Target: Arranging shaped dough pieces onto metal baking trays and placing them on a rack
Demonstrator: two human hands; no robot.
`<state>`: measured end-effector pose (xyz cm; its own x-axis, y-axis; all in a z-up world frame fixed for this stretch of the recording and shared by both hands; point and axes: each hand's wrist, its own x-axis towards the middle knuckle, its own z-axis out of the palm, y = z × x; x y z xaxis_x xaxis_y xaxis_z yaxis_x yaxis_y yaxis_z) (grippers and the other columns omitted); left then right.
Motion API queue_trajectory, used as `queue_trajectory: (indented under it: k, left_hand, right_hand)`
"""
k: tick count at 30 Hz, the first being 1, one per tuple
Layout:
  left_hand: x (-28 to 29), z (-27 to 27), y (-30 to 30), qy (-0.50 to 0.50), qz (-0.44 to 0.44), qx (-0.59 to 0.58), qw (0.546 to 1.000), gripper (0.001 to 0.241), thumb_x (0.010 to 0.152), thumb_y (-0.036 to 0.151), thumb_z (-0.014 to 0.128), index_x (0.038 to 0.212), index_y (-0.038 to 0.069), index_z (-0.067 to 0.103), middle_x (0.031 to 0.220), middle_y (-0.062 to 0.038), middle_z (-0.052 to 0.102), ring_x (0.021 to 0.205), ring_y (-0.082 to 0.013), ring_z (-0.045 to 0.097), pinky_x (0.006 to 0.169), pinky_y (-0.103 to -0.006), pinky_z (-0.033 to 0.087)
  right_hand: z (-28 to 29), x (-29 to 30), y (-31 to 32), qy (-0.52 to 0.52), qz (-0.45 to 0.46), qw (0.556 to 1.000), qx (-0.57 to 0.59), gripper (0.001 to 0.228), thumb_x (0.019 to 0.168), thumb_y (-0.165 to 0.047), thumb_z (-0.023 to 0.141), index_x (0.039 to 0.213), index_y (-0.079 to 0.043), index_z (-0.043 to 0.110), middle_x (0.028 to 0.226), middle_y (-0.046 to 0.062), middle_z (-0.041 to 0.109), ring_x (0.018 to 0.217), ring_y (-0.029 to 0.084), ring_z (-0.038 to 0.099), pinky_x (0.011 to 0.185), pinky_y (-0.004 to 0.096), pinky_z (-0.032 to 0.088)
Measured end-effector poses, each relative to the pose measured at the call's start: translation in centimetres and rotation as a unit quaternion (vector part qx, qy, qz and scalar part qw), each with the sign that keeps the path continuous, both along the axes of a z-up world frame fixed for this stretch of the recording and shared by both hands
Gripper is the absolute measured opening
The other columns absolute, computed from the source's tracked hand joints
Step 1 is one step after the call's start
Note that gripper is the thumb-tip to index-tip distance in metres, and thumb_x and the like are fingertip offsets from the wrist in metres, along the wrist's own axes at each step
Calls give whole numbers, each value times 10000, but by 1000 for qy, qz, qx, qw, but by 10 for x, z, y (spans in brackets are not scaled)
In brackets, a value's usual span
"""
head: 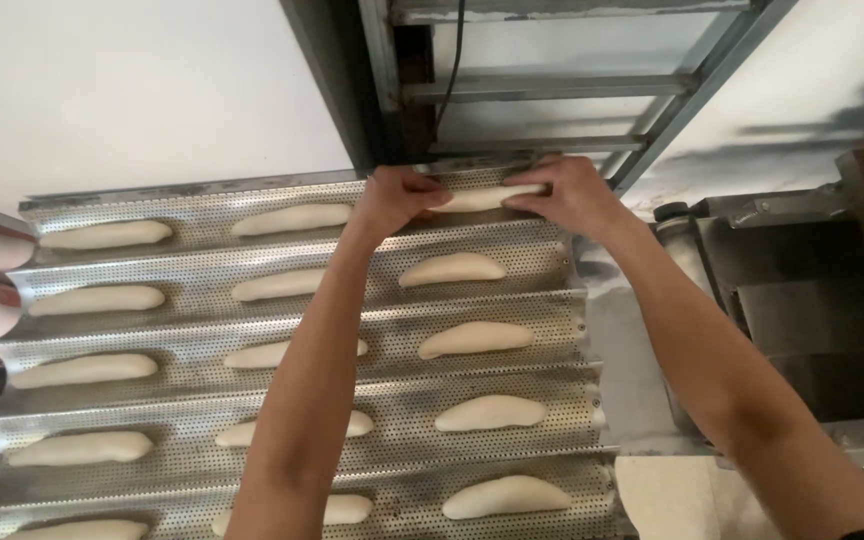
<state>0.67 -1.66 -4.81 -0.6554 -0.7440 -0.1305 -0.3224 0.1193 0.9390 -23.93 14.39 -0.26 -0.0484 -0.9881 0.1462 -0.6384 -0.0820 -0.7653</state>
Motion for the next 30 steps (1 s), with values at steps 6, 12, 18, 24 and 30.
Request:
queue_trajectory:
  k: [6, 12, 18, 24, 30]
  left_hand:
    - [21, 22, 18, -62, 83, -156, 982, 489, 780, 389, 958, 990, -20, 793, 747, -205, 752, 828, -479, 740, 761, -540, 624]
    - [54, 36, 56, 14, 147, -91, 985, 510, 836, 514, 890, 1087, 82, 790, 1013, -105, 800, 934, -285, 786, 795, -376, 671]
    - [71, 42, 99, -79, 106, -159, 978, 388, 989, 550, 659, 1099, 213, 816, 963, -55, 803, 966, -329, 760, 845, -475, 606]
    - [59, 54, 116, -12, 17, 35, 999, 656, 1049, 626, 455, 1185, 77, 787, 1141, -175, 771, 1161, -418, 697, 983, -553, 548]
    - [60, 73, 123, -25, -3, 15, 1000, 528, 919, 350, 812, 1244, -56, 722, 1147, -283, 731, 1084, -488, 703, 935, -582, 586]
  right_hand:
    - [0, -10, 10, 104, 0, 994, -44, 300, 916, -244, 835, 1184, -117, 783, 1000, 207, 733, 921, 423, 708, 800, 509, 589]
    - [27, 80, 16, 96, 67, 993, -28, 240, 916, -229, 786, 1119, -102, 791, 1070, 140, 771, 1019, 363, 721, 896, 481, 570]
    - [4, 147, 2, 224, 199, 954, -11, 266, 881, -224, 753, 1080, -48, 768, 1094, 155, 718, 1062, 382, 677, 931, 475, 552]
    - [41, 113, 31, 115, 175, 978, 18, 351, 893, -343, 779, 1119, -76, 752, 1134, 123, 717, 1137, 373, 667, 1003, 477, 530]
    - [5, 86, 47, 143, 91, 986, 5, 427, 860, -254, 809, 1184, 12, 727, 1135, 222, 712, 1097, 433, 670, 967, 505, 532]
